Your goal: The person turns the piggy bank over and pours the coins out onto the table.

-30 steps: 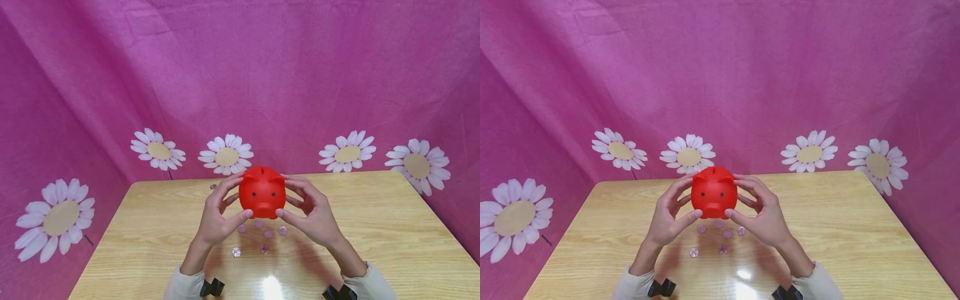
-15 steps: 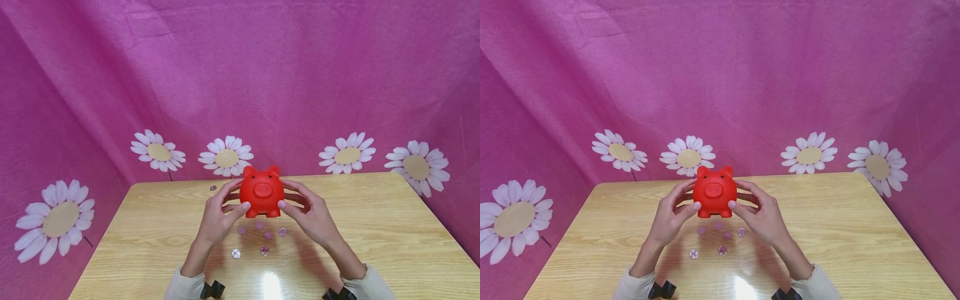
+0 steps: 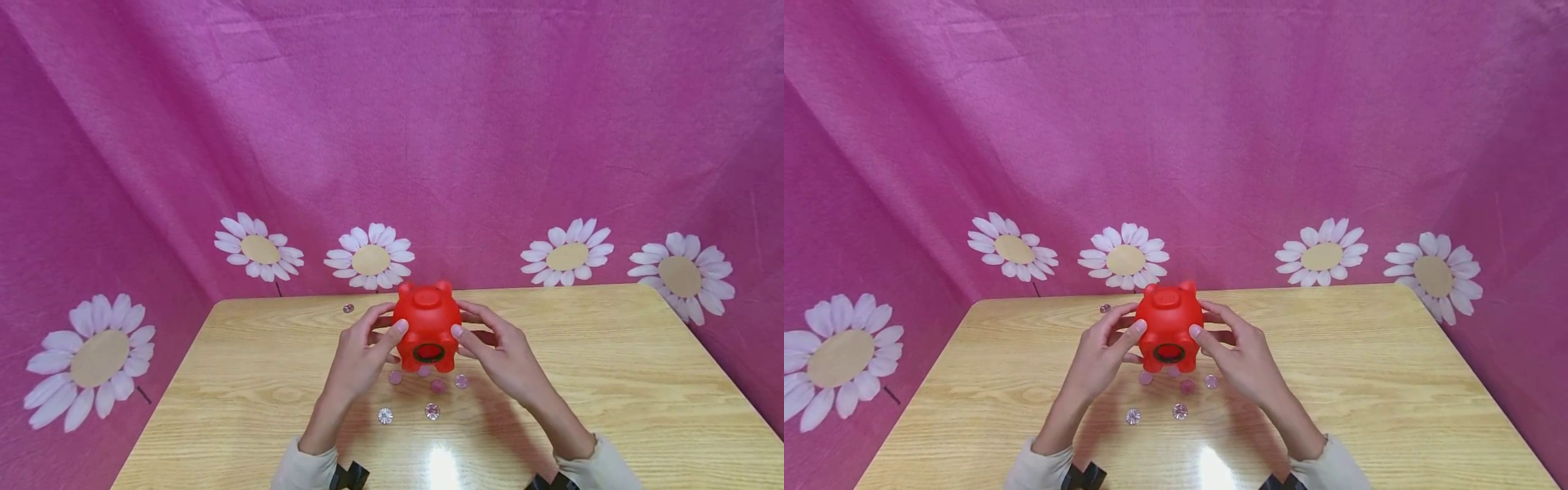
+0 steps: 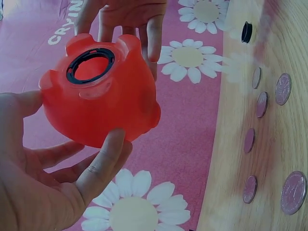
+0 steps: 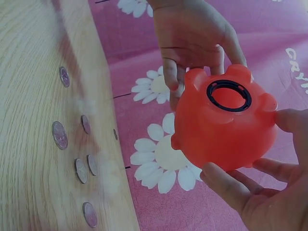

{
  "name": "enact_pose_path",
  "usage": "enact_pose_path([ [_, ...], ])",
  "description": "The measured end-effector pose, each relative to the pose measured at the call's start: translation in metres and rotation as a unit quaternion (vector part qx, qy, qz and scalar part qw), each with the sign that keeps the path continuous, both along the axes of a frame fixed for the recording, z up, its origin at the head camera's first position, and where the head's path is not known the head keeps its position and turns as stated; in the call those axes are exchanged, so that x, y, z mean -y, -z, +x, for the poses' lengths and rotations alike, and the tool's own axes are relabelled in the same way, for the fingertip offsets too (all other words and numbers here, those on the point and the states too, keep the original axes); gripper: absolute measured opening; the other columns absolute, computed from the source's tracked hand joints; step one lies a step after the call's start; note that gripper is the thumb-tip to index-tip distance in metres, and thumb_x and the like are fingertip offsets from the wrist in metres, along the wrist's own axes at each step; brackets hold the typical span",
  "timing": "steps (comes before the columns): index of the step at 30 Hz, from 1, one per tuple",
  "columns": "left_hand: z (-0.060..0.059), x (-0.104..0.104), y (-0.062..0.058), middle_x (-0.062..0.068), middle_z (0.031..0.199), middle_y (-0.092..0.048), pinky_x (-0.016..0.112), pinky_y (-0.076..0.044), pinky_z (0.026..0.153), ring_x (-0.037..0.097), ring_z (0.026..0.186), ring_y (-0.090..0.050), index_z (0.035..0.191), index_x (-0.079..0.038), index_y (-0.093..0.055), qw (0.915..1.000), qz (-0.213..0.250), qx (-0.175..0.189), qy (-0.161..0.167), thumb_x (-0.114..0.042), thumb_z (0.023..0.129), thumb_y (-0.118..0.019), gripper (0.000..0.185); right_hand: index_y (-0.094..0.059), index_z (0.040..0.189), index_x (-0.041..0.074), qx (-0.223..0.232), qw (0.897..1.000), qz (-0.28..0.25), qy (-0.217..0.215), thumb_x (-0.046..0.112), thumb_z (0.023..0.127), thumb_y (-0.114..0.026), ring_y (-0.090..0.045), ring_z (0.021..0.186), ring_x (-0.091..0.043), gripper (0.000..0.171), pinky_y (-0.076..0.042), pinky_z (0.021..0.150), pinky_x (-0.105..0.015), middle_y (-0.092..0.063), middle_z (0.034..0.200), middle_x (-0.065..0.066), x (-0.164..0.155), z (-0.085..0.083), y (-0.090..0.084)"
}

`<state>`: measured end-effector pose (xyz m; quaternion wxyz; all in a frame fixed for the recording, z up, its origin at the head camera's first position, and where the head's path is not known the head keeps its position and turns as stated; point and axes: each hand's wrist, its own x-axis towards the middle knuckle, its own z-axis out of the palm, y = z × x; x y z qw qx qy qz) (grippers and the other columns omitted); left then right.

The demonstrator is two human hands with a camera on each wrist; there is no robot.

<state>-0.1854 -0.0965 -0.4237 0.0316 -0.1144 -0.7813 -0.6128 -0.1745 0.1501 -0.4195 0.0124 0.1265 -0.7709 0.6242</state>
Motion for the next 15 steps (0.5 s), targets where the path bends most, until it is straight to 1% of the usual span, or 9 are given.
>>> enact_pose_path([
  [3, 0.0001, 0.0005, 0.0000, 0.021, 0.133, -0.073, 0.045, -0.069, 0.070, 0.024, 0.090, -0.079, 0.147, -0.011, -0.063, 1.0000, -0.005, 0.004, 0.001, -0.030, 0.103, -0.072, 0.049, -0.059, 0.151, 0.008, 0.007, 1.000, 0.004, 0.000, 0.022, 0.105, -0.071, -0.078, 0.113, -0.035, 0.050, -0.068, 0.085, -0.032, -0.063, 0.145, -0.026, 0.0001, 0.0000, -0.0012],
  [7, 0.0011, 0.0008, -0.0019, 0.018, 0.135, -0.073, 0.038, -0.069, 0.069, 0.024, 0.092, -0.079, 0.148, -0.013, -0.062, 0.9999, -0.010, 0.005, 0.004, -0.031, 0.103, -0.072, 0.049, -0.059, 0.151, 0.008, 0.000, 1.000, 0.009, -0.002, 0.021, 0.105, -0.071, -0.077, 0.114, -0.037, 0.049, -0.068, 0.085, -0.032, -0.063, 0.145, -0.026, -0.0004, -0.0008, -0.0008],
  [9, 0.0015, 0.0010, -0.0027, 0.016, 0.136, -0.073, 0.037, -0.069, 0.070, 0.025, 0.093, -0.079, 0.148, -0.015, -0.062, 0.9999, -0.010, 0.004, 0.005, -0.030, 0.103, -0.072, 0.049, -0.059, 0.151, 0.008, -0.007, 1.000, 0.013, -0.004, 0.021, 0.105, -0.071, -0.077, 0.115, -0.038, 0.049, -0.068, 0.085, -0.033, -0.063, 0.145, -0.026, -0.0010, -0.0014, 0.0001],
  [11, 0.0024, 0.0011, -0.0033, 0.015, 0.137, -0.073, 0.041, -0.069, 0.073, 0.027, 0.097, -0.079, 0.148, -0.016, -0.062, 0.9999, -0.006, -0.002, 0.008, -0.027, 0.102, -0.073, 0.049, -0.059, 0.151, 0.009, -0.016, 1.000, 0.015, -0.008, 0.019, 0.104, -0.071, -0.076, 0.117, -0.040, 0.049, -0.067, 0.087, -0.033, -0.063, 0.146, -0.025, -0.0019, -0.0016, 0.0010],
  [13, 0.0031, 0.0015, -0.0037, 0.014, 0.140, -0.071, 0.043, -0.069, 0.078, 0.029, 0.103, -0.078, 0.149, -0.017, -0.062, 0.9998, -0.004, -0.017, 0.013, -0.025, 0.101, -0.074, 0.050, -0.059, 0.151, 0.011, -0.028, 0.999, 0.017, -0.011, 0.017, 0.103, -0.073, -0.074, 0.120, -0.042, 0.050, -0.067, 0.090, -0.032, -0.064, 0.146, -0.023, -0.0030, -0.0018, 0.0018],
  [15, 0.0039, 0.0022, -0.0042, 0.013, 0.142, -0.070, 0.042, -0.069, 0.085, 0.032, 0.112, -0.075, 0.149, -0.017, -0.061, 0.9991, 0.001, -0.037, 0.019, -0.022, 0.099, -0.074, 0.052, -0.059, 0.150, 0.012, -0.041, 0.999, 0.009, -0.015, 0.014, 0.101, -0.074, -0.071, 0.125, -0.042, 0.051, -0.066, 0.093, -0.032, -0.063, 0.148, -0.019, -0.0039, -0.0017, 0.0020],
])
